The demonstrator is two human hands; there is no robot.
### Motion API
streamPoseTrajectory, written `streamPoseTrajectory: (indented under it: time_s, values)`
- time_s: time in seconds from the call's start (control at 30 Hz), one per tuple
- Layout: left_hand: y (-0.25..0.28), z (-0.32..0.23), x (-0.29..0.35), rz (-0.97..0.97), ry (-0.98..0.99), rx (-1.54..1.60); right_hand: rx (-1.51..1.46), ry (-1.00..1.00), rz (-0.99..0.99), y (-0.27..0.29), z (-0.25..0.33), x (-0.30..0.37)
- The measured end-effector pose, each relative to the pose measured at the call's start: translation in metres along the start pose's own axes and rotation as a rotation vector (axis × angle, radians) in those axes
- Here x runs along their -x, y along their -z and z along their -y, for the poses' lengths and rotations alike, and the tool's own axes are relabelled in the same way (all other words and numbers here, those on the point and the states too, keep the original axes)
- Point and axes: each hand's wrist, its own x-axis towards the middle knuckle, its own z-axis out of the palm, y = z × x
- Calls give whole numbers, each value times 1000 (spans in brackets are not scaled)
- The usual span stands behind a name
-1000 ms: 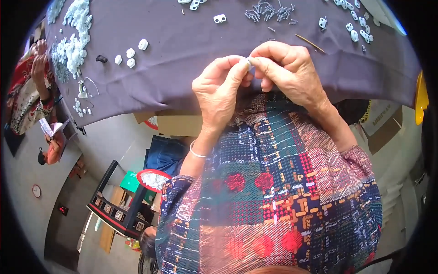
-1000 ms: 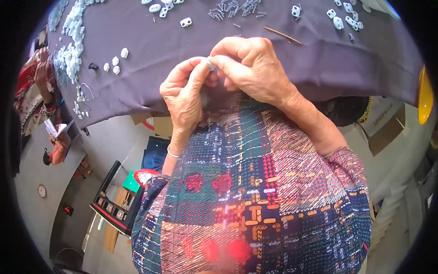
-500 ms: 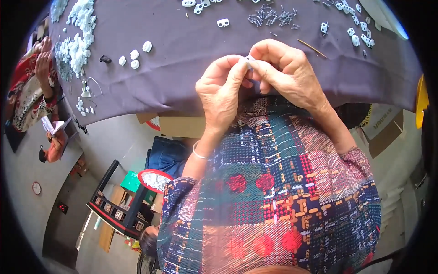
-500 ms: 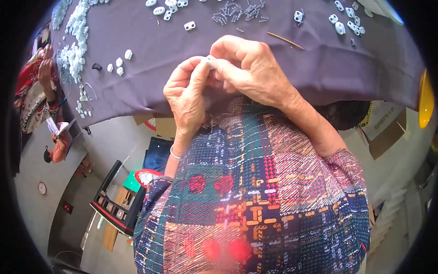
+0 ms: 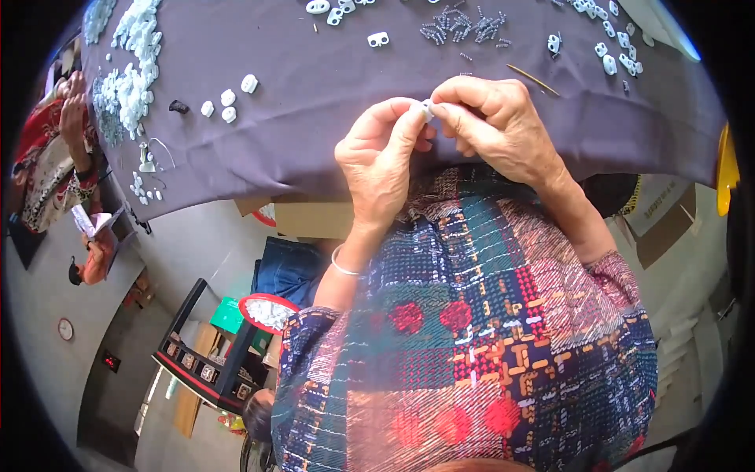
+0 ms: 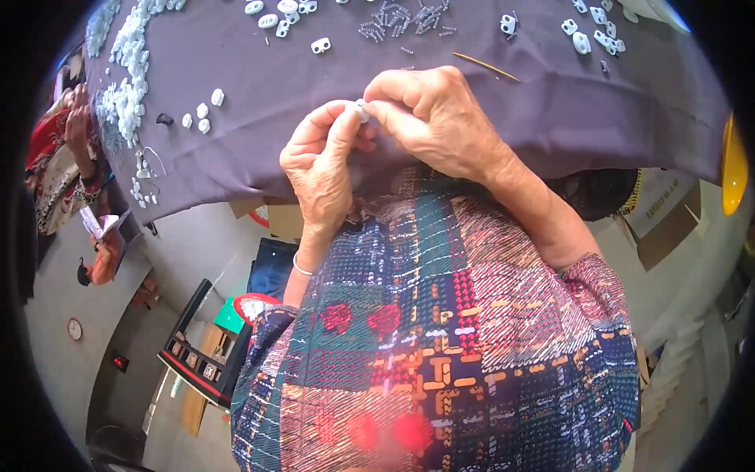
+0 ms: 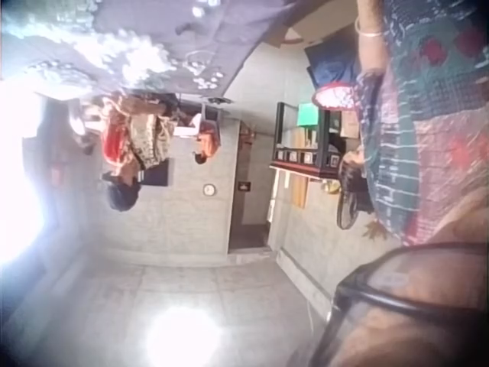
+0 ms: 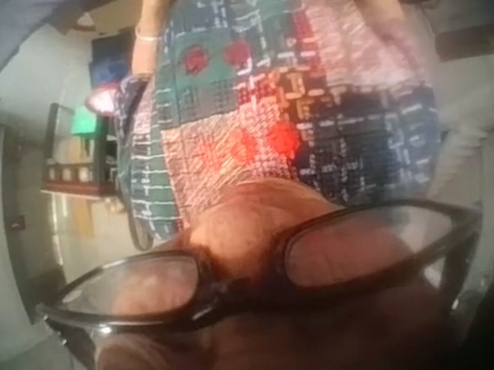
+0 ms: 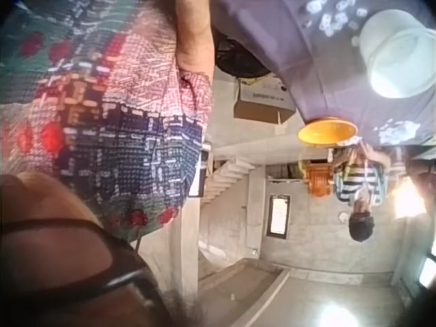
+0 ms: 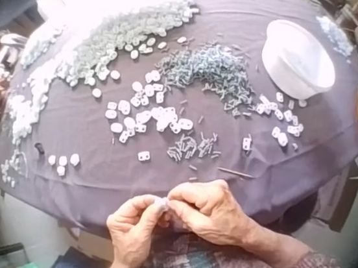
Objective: The person assembles small plastic components by hand at a table, repeatedly inserting springs and connecting plastic pieces together.
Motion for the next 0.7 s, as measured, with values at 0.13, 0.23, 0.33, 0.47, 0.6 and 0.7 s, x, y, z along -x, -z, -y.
streamPoseTrajectory:
  time_s: [0.13,0.23,0.33,0.47,0.6,0.7]
  values:
    - [-2,0,0,-29,9,-14,-42,-48,53,2,2,-2]
    - [-2,0,-1,-13,-9,-39,-20,-37,65,4,-2,-1]
    - [-3,-1,-2,-26,-17,-68,45,29,58,2,-5,-5]
    - [-3,-1,-3,-30,-2,-73,-37,-81,92,4,-1,-4]
    - [-1,1,-3,-36,-11,-72,-47,-66,93,2,-4,-5]
    - [-3,-1,-5,-38,-36,-72,-96,-57,67,0,-5,-4]
